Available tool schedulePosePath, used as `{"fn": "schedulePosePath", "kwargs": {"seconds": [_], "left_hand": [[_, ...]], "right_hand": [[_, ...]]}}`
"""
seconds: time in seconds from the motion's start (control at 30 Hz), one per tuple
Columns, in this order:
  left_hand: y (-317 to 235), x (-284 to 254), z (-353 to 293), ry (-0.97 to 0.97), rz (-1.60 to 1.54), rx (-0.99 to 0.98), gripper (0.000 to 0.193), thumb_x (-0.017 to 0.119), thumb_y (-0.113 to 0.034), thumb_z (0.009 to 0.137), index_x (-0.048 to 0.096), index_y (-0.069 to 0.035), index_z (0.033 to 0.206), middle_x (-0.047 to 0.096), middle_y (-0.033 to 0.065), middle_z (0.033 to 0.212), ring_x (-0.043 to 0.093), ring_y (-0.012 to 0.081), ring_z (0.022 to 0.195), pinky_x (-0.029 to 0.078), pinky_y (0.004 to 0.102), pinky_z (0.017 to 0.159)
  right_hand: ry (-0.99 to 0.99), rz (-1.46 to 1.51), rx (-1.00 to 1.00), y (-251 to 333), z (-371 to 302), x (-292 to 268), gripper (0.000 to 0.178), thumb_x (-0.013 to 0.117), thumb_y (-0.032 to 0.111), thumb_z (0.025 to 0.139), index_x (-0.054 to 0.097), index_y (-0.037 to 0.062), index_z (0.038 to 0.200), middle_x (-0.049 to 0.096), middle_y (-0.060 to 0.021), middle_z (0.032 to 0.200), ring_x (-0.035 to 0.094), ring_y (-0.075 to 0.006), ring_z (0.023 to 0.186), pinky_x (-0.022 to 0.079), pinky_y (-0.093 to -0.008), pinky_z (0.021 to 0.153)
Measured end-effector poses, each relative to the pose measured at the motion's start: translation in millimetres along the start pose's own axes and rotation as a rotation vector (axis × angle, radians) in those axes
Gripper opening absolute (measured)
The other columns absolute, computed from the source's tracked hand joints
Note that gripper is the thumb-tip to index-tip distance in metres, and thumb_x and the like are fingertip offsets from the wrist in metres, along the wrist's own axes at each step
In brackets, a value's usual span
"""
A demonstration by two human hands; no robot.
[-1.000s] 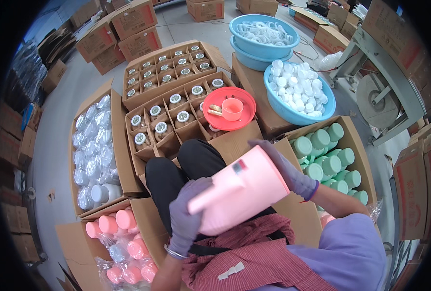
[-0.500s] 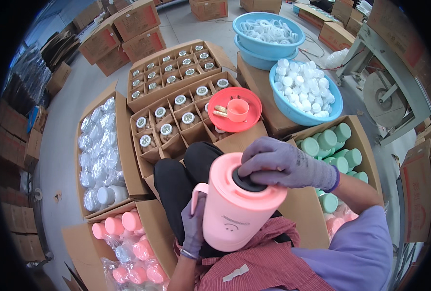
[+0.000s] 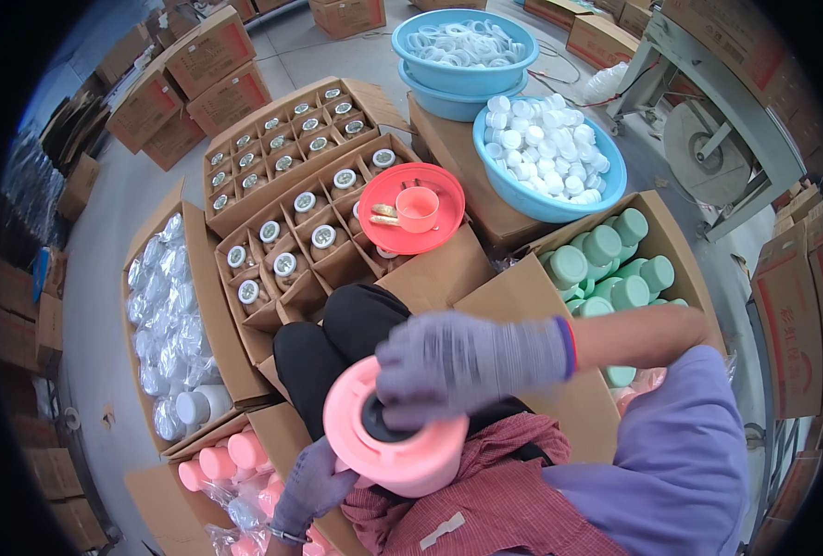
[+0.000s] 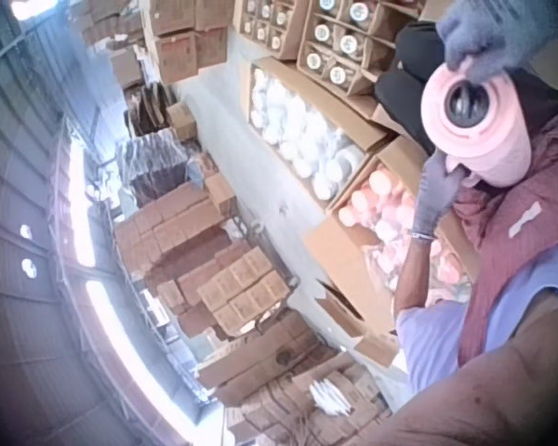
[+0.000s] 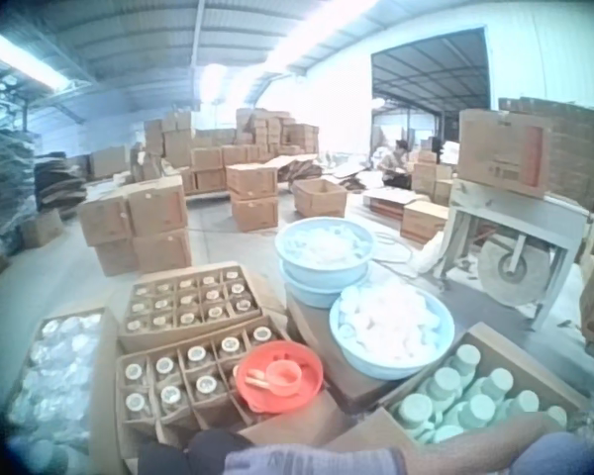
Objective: The person assembles thermos bottles by inserting inner liners into outer shells, screwing on lids, and placing the finished units into plastic bags. The person handles pink and white thermos bodies, metal liners, and lids, then places the completed bottles into a cardboard box.
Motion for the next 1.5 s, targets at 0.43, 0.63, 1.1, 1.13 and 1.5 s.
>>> {"fn": "schedulePosePath", "kwargs": {"seconds": [0.43,0.63,1.1,1.13,1.5], "left_hand": [[85,-5,1,-0.409,-1.806,0.073,0.038,0.053,-0.021,0.098,0.056,-0.003,0.131,0.063,0.0109,0.13,0.057,0.0234,0.124,0.046,0.0435,0.107],[80,-25,24,-0.354,-2.069,0.337,0.027,0.046,-0.005,0.097,0.058,-0.003,0.12,0.064,0.0151,0.12,0.065,0.0266,0.108,0.054,0.0457,0.098],[73,-9,22,-0.298,-2.055,0.382,0.026,0.043,-0.003,0.096,0.054,0.006,0.118,0.062,0.0163,0.117,0.063,0.027,0.106,0.054,0.0436,0.097],[75,-9,21,-0.294,-2.032,0.399,0.026,0.043,-0.003,0.097,0.054,0.007,0.118,0.062,0.0159,0.116,0.063,0.0267,0.104,0.054,0.043,0.096],[94,3,6,-0.705,-1.906,0.198,0.024,0.043,-0.012,0.098,0.061,0.003,0.106,0.066,0.0098,0.098,0.062,0.0211,0.088,0.054,0.036,0.086]], "right_hand": [[0.1,-0.147,1.25,-399,-248,4,0.051,0.056,0.018,0.089,0.052,0.0117,0.14,0.066,-0.0282,0.119,0.065,-0.0423,0.109,0.048,-0.0495,0.097],[-0.242,0.077,1.483,-377,-261,-18,0.052,0.074,0.03,0.078,0.063,-0.0046,0.116,0.07,-0.0229,0.095,0.069,-0.0341,0.085,0.053,-0.0455,0.079],[-0.656,0.801,0.298,-77,23,2,0.032,0.071,0.017,0.091,0.066,0.0063,0.121,0.059,-0.0095,0.112,0.058,-0.021,0.11,0.048,-0.0352,0.096],[-0.655,0.64,0.263,-73,25,-1,0.032,0.07,0.018,0.091,0.066,0.0059,0.12,0.058,-0.0103,0.115,0.057,-0.0218,0.113,0.047,-0.0361,0.098],[-0.686,0.665,0.036,-16,45,-9,0.034,0.072,0.014,0.09,0.05,0.0061,0.114,0.051,-0.023,0.135,0.054,-0.0307,0.124,0.042,-0.0387,0.104]]}}
Point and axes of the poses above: each hand's wrist, its own z-axis towards the middle knuckle, its own x-axis out of the palm, y = z × x, the point moved 7 cm from there along z, towards the middle knuckle
